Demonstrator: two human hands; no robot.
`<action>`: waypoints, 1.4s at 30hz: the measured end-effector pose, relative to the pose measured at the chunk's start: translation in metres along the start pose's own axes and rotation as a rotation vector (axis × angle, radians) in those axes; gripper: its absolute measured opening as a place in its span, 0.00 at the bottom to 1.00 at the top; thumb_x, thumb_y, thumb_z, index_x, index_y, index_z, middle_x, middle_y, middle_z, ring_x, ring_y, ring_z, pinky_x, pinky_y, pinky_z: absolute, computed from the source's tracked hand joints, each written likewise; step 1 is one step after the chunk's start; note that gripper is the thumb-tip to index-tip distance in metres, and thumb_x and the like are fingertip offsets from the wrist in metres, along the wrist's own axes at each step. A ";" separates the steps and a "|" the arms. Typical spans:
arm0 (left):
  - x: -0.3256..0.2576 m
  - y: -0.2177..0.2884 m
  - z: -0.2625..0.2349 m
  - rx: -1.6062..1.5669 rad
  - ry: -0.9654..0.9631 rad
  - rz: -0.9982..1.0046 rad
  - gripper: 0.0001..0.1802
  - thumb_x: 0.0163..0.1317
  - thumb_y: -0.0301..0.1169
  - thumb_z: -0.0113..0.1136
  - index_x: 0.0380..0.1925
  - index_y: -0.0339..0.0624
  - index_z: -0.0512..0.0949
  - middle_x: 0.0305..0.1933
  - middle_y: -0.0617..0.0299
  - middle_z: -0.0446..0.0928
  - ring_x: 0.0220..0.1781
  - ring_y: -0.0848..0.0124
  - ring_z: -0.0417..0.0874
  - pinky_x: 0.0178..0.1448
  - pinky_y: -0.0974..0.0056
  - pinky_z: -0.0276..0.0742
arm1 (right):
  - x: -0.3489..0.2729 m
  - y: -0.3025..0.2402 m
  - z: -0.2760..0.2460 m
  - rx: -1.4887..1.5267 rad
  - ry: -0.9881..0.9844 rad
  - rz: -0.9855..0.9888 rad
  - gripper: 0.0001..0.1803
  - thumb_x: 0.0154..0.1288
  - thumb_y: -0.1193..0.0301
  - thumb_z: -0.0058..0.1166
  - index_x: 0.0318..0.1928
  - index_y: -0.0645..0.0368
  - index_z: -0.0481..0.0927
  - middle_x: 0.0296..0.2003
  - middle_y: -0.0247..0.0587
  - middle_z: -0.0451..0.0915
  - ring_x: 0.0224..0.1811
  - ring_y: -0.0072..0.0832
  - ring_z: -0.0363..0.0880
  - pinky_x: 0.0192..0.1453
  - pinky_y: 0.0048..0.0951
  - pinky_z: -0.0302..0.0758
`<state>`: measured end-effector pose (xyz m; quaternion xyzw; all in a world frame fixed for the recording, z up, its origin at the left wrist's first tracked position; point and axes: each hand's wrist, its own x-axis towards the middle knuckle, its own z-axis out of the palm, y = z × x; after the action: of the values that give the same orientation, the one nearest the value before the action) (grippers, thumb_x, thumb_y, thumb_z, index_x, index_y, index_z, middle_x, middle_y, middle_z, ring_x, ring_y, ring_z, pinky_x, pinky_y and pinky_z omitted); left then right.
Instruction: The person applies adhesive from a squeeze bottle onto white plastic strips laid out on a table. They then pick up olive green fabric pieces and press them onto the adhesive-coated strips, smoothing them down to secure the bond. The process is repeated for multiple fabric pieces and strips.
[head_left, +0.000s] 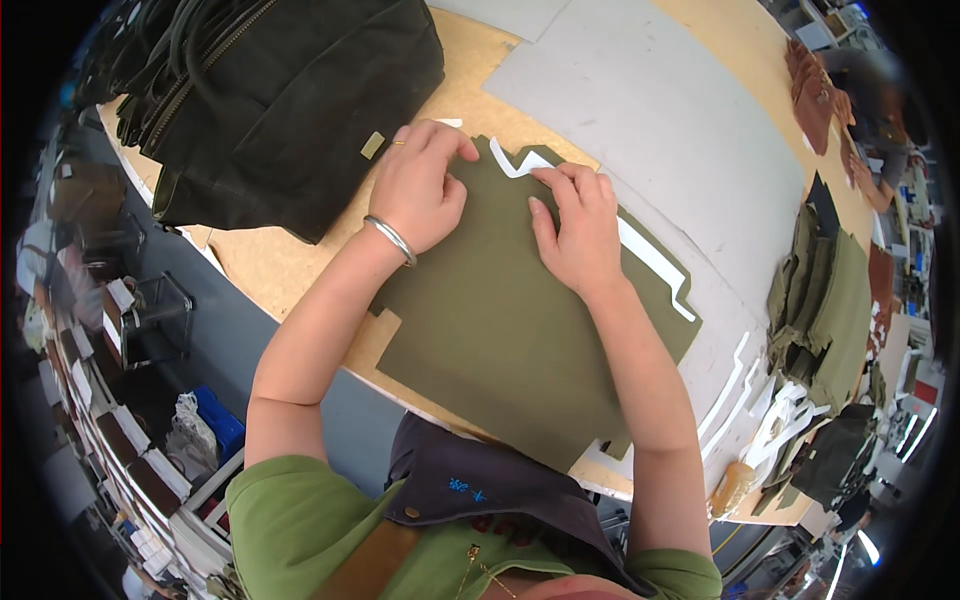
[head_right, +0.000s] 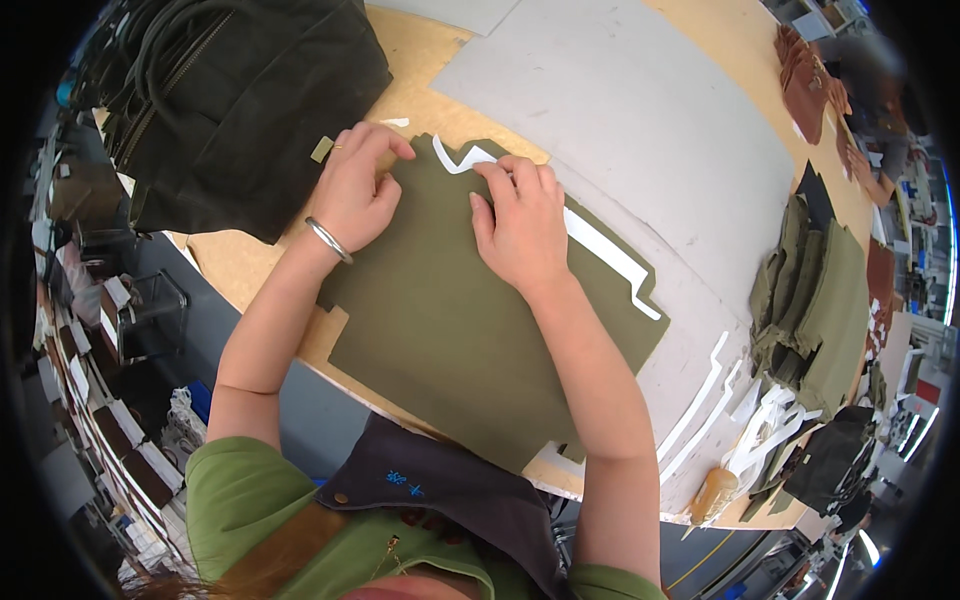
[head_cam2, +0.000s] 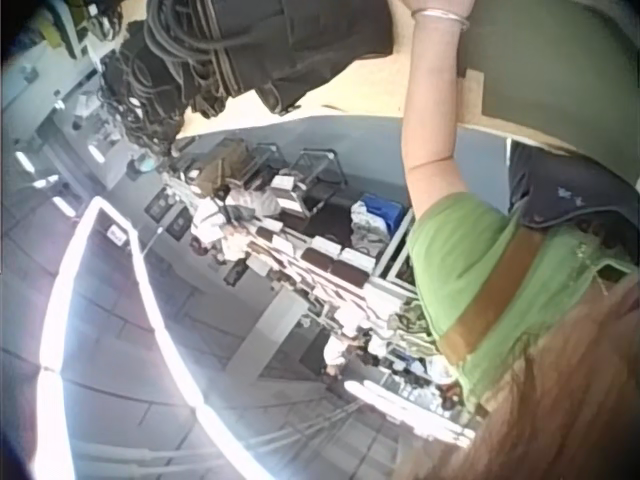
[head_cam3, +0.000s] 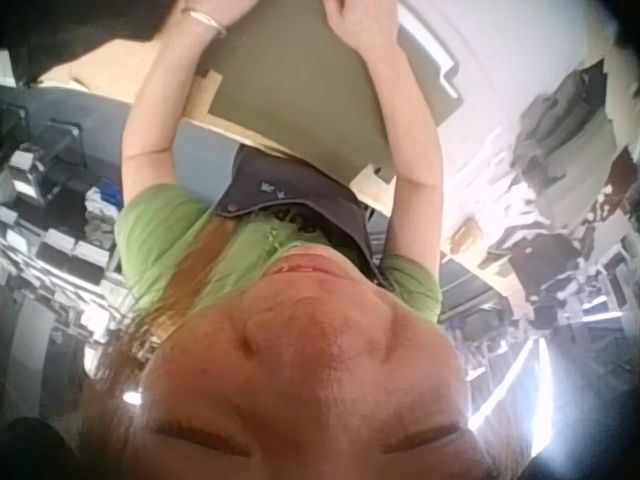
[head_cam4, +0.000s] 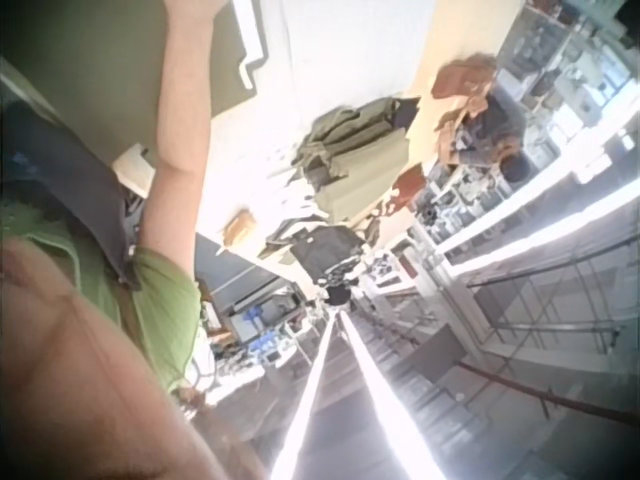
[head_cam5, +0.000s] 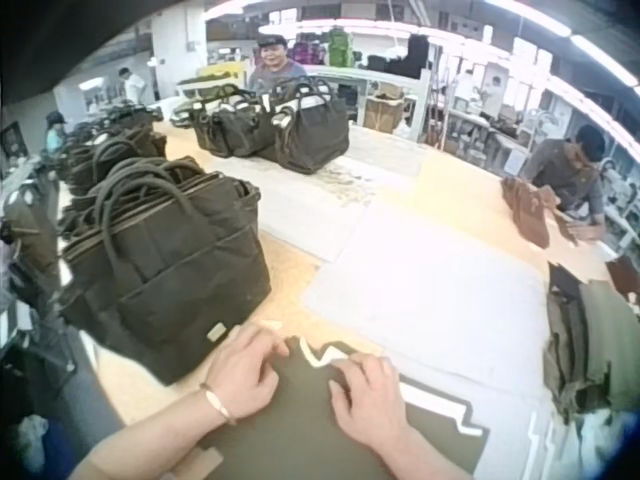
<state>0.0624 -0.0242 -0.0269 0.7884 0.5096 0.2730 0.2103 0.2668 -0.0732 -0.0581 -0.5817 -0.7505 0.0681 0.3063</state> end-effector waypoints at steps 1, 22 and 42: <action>-0.003 0.000 0.002 0.016 -0.013 0.011 0.13 0.48 0.19 0.50 0.35 0.42 0.76 0.45 0.56 0.74 0.50 0.55 0.73 0.51 0.57 0.70 | 0.002 -0.001 -0.001 0.005 -0.011 0.012 0.16 0.58 0.72 0.59 0.49 0.53 0.78 0.45 0.35 0.72 0.46 0.35 0.69 0.51 0.37 0.68; -0.021 -0.005 0.023 0.143 0.119 0.070 0.13 0.52 0.24 0.57 0.39 0.48 0.75 0.41 0.62 0.74 0.43 0.60 0.73 0.47 0.57 0.69 | 0.010 -0.014 0.012 0.005 -0.008 -0.061 0.15 0.57 0.72 0.59 0.46 0.47 0.81 0.43 0.31 0.72 0.44 0.32 0.68 0.50 0.36 0.67; -0.007 0.109 0.088 -0.069 -0.232 0.609 0.22 0.55 0.19 0.55 0.51 0.44 0.76 0.53 0.59 0.75 0.55 0.56 0.73 0.57 0.55 0.70 | -0.144 0.056 -0.170 0.026 -0.024 0.573 0.15 0.53 0.75 0.61 0.43 0.54 0.81 0.43 0.39 0.79 0.43 0.38 0.77 0.47 0.33 0.76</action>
<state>0.1922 -0.0779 -0.0287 0.9228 0.2134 0.2490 0.2021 0.4244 -0.2305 -0.0015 -0.7650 -0.5583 0.1685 0.2733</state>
